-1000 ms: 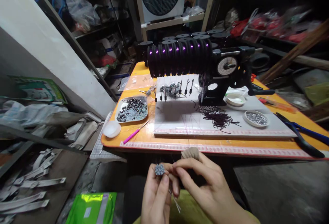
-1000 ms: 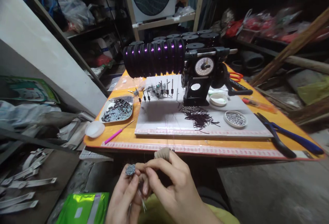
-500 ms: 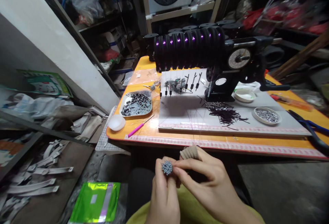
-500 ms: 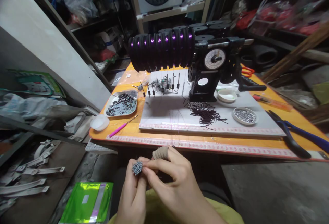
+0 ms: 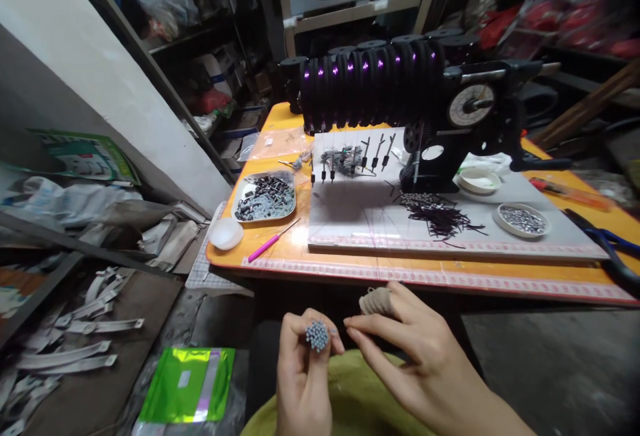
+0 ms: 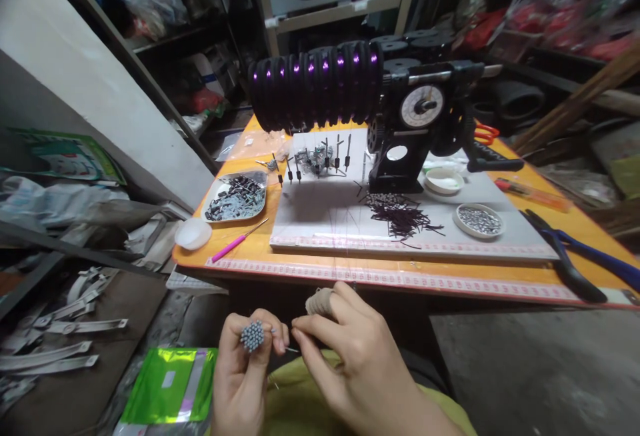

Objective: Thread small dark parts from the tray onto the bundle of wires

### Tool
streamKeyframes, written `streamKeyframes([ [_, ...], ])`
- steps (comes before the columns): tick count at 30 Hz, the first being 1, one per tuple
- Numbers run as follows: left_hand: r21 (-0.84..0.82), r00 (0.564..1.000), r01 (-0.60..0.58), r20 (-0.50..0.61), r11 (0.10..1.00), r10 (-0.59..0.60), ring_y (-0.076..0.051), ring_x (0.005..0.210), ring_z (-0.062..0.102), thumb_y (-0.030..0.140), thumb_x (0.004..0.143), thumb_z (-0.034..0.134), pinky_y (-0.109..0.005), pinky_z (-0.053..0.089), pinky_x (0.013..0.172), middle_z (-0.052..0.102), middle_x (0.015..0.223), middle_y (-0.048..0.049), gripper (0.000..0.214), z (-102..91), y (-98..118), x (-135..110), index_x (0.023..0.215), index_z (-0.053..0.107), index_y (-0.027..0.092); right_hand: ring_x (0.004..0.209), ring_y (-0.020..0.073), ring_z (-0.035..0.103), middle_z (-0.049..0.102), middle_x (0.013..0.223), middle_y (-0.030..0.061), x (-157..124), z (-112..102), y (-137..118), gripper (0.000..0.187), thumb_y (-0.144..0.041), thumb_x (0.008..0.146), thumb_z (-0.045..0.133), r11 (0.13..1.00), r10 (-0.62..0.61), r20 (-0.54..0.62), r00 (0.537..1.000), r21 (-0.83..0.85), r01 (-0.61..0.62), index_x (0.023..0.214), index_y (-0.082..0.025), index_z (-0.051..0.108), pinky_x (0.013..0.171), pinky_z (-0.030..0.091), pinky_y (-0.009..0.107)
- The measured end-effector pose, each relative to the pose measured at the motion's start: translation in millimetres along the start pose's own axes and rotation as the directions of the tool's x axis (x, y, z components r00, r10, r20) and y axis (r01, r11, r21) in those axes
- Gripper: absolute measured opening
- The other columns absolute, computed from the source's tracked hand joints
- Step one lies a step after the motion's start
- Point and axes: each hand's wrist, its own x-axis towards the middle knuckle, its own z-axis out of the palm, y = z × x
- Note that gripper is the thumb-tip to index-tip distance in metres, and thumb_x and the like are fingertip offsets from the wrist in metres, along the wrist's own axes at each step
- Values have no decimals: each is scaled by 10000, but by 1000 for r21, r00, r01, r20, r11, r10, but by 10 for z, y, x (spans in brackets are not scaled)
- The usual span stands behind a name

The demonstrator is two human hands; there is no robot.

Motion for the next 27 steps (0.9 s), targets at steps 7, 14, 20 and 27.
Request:
streamKeyframes([
  [7, 99, 991, -113, 83, 989, 105, -153, 713, 501, 248, 994, 455, -293, 399, 693, 510, 739, 18, 154, -44, -41, -25, 860, 530, 243, 742, 200, 519, 598, 770, 62, 49, -3, -39, 200, -83, 891, 541, 999, 30, 83, 996, -44, -26, 859, -177, 715, 619, 440, 327],
  [14, 133, 988, -118, 112, 984, 103, -157, 717, 501, 248, 997, 446, -296, 395, 678, 511, 746, 13, 147, -57, -66, -25, 871, 523, 250, 727, 187, 516, 590, 751, 47, 36, -42, -68, 197, -85, 888, 547, 999, 38, 75, 996, -24, -37, 842, -177, 715, 630, 425, 324],
  [20, 107, 994, -89, 70, 990, 82, -138, 707, 501, 271, 985, 485, -262, 399, 687, 521, 740, 22, 154, -3, -41, -24, 844, 540, 242, 774, 172, 549, 617, 784, 31, 26, -89, -40, 170, -95, 890, 599, 994, 69, 50, 996, 85, -73, 906, -204, 728, 655, 441, 301],
  [27, -66, 990, 138, 23, 988, -137, -132, 701, 457, 272, 956, 544, -227, 414, 666, 513, 774, 13, 146, 41, -40, -64, 816, 532, 230, 720, 140, 566, 633, 758, 10, 59, -63, 18, 169, -134, 885, 670, 977, 68, -1, 998, 201, -66, 968, -254, 757, 616, 450, 257],
])
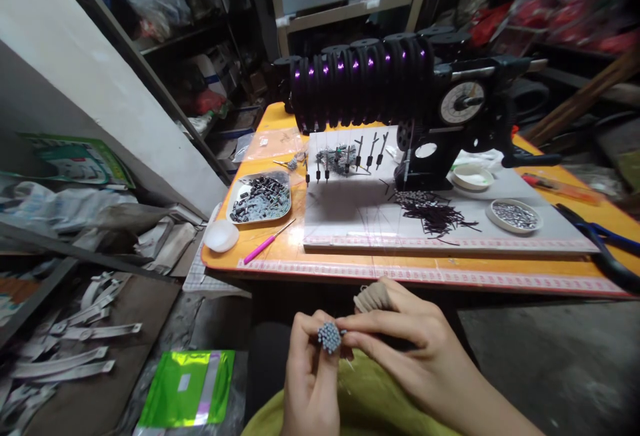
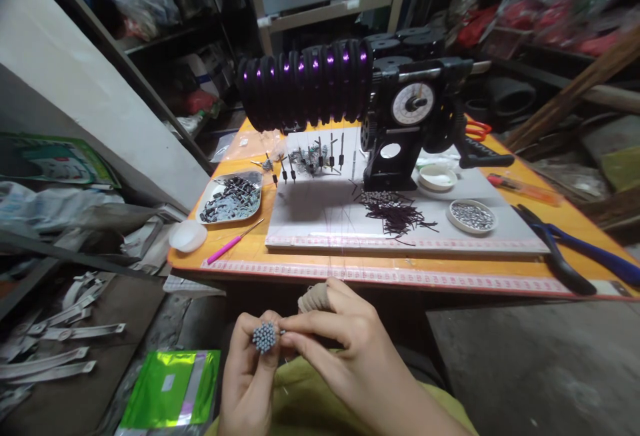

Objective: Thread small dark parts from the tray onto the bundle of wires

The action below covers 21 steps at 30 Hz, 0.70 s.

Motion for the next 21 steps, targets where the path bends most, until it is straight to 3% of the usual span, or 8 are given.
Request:
streamKeyframes([
  [6, -126, 995, -11, -102, 992, -2, -96, 668, 440, 244, 936, 577, -186, 415, 640, 504, 838, 16, 146, 127, 75, 52, 795, 558, 206, 666, 135, 560, 607, 699, 8, 16, 58, -77, 145, -61, 807, 658, 999, -42, -43, 998, -34, 40, 809, -189, 724, 581, 445, 250],
  [9, -217, 980, -121, -184, 969, 81, -82, 619, 424, 251, 924, 595, -185, 428, 603, 478, 801, 26, 186, 173, 161, 120, 753, 547, 194, 665, 128, 558, 588, 699, 1, 5, 62, -67, 135, -50, 770, 657, 997, -62, -49, 997, -57, 59, 775, -183, 679, 569, 440, 232],
  [14, -224, 910, -294, -362, 929, 200, -73, 564, 402, 225, 887, 656, -170, 423, 517, 445, 699, 40, 246, 85, 308, 260, 687, 524, 169, 588, 103, 531, 547, 704, -12, -12, -74, -11, 145, -52, 799, 609, 988, -67, -115, 991, -146, 50, 802, -195, 633, 523, 427, 217],
  [16, -228, 927, -235, -345, 945, 148, -76, 577, 440, 226, 892, 653, -175, 437, 532, 500, 712, 34, 224, 40, 314, 272, 709, 534, 177, 574, 101, 526, 540, 698, -20, -8, -133, -18, 151, -56, 830, 580, 989, -41, -86, 995, -145, 28, 846, -202, 617, 519, 426, 217],
  [19, -225, 981, 11, -187, 974, -54, -113, 699, 562, 238, 882, 673, -197, 471, 599, 636, 797, -9, 122, 40, 260, 223, 801, 590, 197, 597, 106, 532, 560, 697, -22, 23, -156, -61, 136, -74, 853, 569, 995, -19, -15, 1000, -97, 18, 841, -206, 598, 539, 429, 218],
  [21, -242, 978, 139, -117, 960, -171, -124, 747, 599, 258, 866, 699, -204, 480, 636, 668, 796, -20, 128, 77, 215, 172, 807, 608, 192, 641, 112, 550, 587, 714, -15, 63, -127, -89, 126, -90, 858, 589, 998, -7, 6, 1000, -56, 8, 817, -205, 621, 576, 439, 220],
])
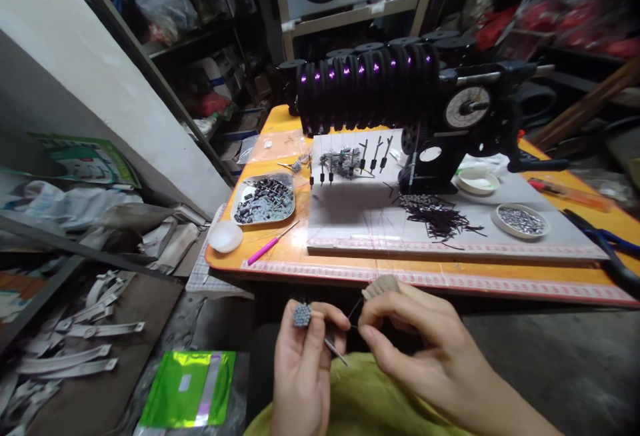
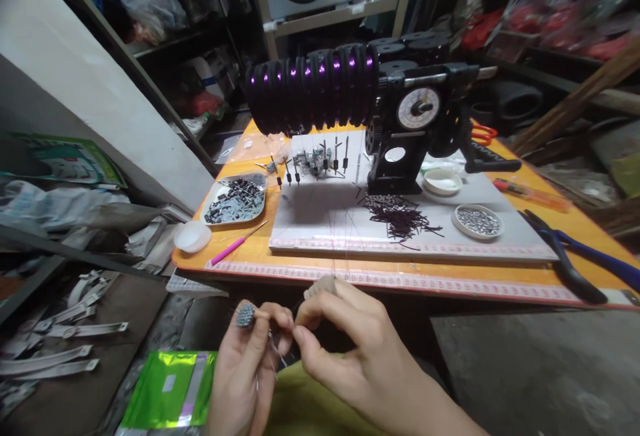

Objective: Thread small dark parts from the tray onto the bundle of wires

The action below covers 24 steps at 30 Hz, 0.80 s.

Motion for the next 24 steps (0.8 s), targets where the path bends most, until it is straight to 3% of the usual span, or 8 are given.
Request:
streamKeyframes([
  [4, -44, 993, 116, -13, 992, -117, -76, 600, 588, 283, 812, 765, -179, 465, 596, 633, 638, 41, 213, 33, -69, -63, 800, 573, 191, 671, 119, 564, 604, 719, -2, 86, 82, -2, 118, -129, 869, 639, 997, 66, 13, 998, 32, -67, 827, -211, 712, 600, 441, 229],
  [8, 9, 980, 168, 105, 986, -168, -35, 395, 437, 373, 852, 709, -181, 430, 497, 526, 513, 96, 297, 25, -83, -78, 771, 479, 203, 679, 129, 574, 616, 720, 7, 117, 132, 45, 122, -150, 880, 654, 996, 83, -18, 996, 45, -82, 873, -219, 754, 607, 444, 244],
  [12, 126, 973, 198, 95, 972, -211, -38, 428, 330, 495, 817, 699, -135, 283, 416, 448, 548, 97, 381, 4, -87, -93, 795, 439, 216, 701, 129, 594, 637, 743, 14, 102, 152, 43, 129, -135, 868, 678, 992, 64, 5, 998, 110, -64, 894, -219, 771, 617, 466, 237],
  [18, 441, 999, 41, -35, 897, -28, -88, 535, 393, 595, 830, 608, -192, 340, 490, 454, 638, 46, 393, -27, -119, -144, 826, 538, 208, 716, 137, 599, 636, 737, 6, 72, 178, -13, 124, -102, 833, 664, 991, 77, 18, 997, 112, -79, 830, -204, 735, 624, 467, 244],
  [21, 495, 994, -67, -45, 866, 103, -137, 615, 474, 516, 867, 614, -232, 403, 545, 528, 717, -1, 303, -54, -150, -162, 838, 585, 216, 698, 139, 587, 621, 727, 11, 61, 201, -7, 130, -93, 834, 652, 994, 56, -21, 998, 98, -53, 822, -193, 733, 610, 464, 248],
  [24, 532, 987, -110, -43, 839, 157, -170, 625, 495, 397, 875, 638, -259, 428, 561, 553, 717, -17, 174, -103, -174, -167, 878, 612, 226, 703, 149, 583, 626, 741, 21, 45, 218, 10, 148, -114, 863, 649, 996, 12, -27, 1000, 85, -10, 904, -206, 756, 612, 469, 262],
])
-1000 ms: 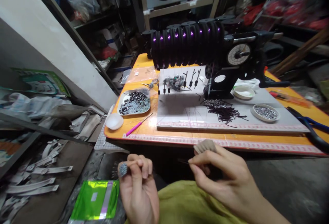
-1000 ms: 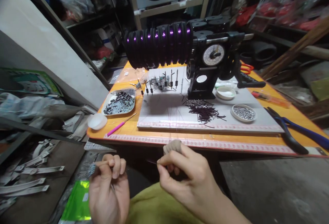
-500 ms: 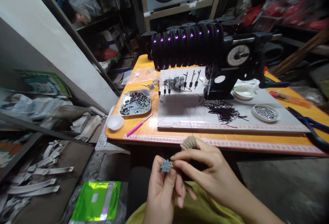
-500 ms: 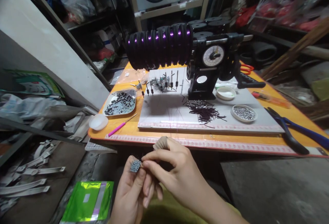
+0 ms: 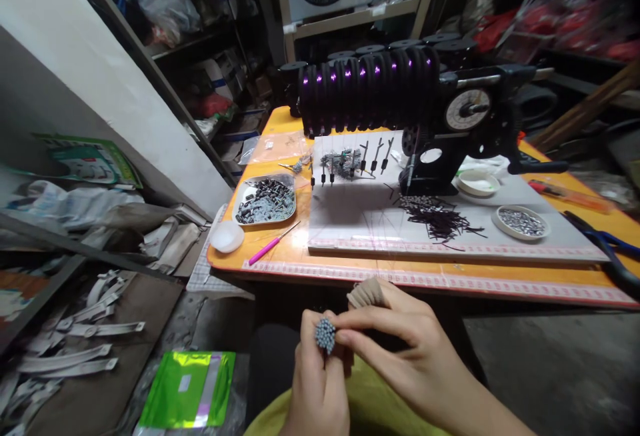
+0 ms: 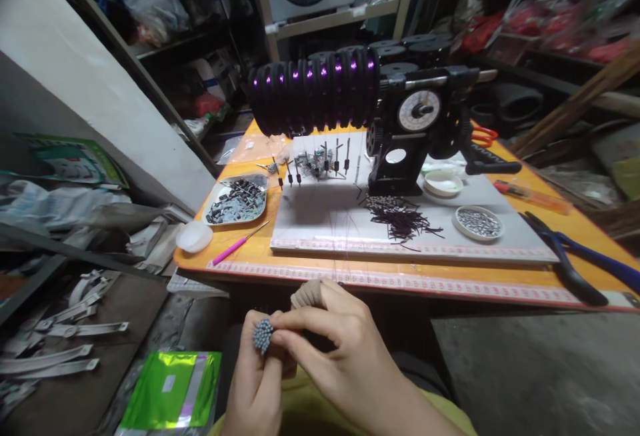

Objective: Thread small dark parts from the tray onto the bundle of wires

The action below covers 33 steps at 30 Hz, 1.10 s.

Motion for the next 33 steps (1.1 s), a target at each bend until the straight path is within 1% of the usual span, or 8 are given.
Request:
streamKeyframes([
  [7, 64, 995, -29, -92, 998, 35, -245, 842, 582, 323, 801, 730, -302, 470, 730, 638, 877, -92, 195, -13, -20, -11, 948, 658, 216, 663, 142, 576, 615, 699, 16, 6, 1, -39, 117, -104, 831, 655, 1000, 25, -40, 999, -15, -26, 803, -184, 735, 587, 459, 257],
  [10, -170, 992, 129, 22, 977, -127, -147, 643, 515, 431, 827, 702, -224, 426, 567, 550, 729, -10, 232, 45, 56, 7, 864, 610, 221, 653, 144, 569, 601, 691, 15, 15, -6, -46, 115, -120, 834, 643, 999, 34, -57, 998, -19, -35, 776, -182, 719, 575, 453, 262],
  [13, -446, 959, 272, 195, 853, -204, -51, 464, 274, 440, 850, 678, -149, 246, 428, 425, 609, 67, 277, 77, 148, 58, 785, 536, 211, 638, 144, 566, 590, 674, 16, -2, -23, -23, 128, -147, 865, 631, 999, 28, -44, 999, -23, -29, 793, -186, 729, 564, 457, 264],
  [17, -474, 998, 18, 62, 880, 13, -51, 489, 328, 318, 902, 641, -149, 258, 450, 482, 635, 56, 217, 45, 189, 113, 763, 514, 209, 693, 164, 574, 629, 724, 35, -45, -53, 28, 127, -112, 859, 649, 989, -58, -15, 998, -139, 55, 862, -193, 747, 599, 464, 284],
  [20, -375, 983, -170, 4, 911, 185, -73, 545, 400, 282, 947, 570, -171, 309, 492, 502, 677, 39, 151, 4, 146, 115, 810, 542, 224, 720, 177, 563, 648, 747, 49, -65, -61, 43, 135, -80, 840, 652, 968, -101, 8, 995, -230, 100, 862, -180, 739, 607, 453, 296],
  [24, -278, 953, -291, -2, 915, 303, -93, 573, 423, 258, 966, 528, -200, 321, 512, 517, 706, 30, 97, -18, 82, 96, 877, 567, 252, 720, 168, 547, 641, 743, 46, -63, -53, 12, 137, -68, 841, 637, 968, -101, 37, 994, -228, 107, 853, -170, 728, 597, 433, 277],
  [30, -224, 933, -354, -17, 908, 360, -103, 582, 444, 260, 958, 541, -214, 338, 526, 525, 684, 31, 90, 4, 71, 87, 876, 578, 258, 712, 158, 540, 617, 722, 29, -49, -77, -46, 125, -84, 845, 640, 974, -71, 64, 995, -212, 84, 828, -182, 717, 591, 412, 266],
  [33, -312, 971, -224, 11, 923, 239, -88, 573, 424, 277, 953, 557, -193, 326, 515, 492, 652, 37, 155, 4, 111, 82, 806, 545, 228, 716, 162, 540, 609, 713, 24, -50, -90, -39, 126, -92, 850, 635, 977, -44, 67, 997, -208, 57, 825, -189, 712, 599, 416, 273],
])
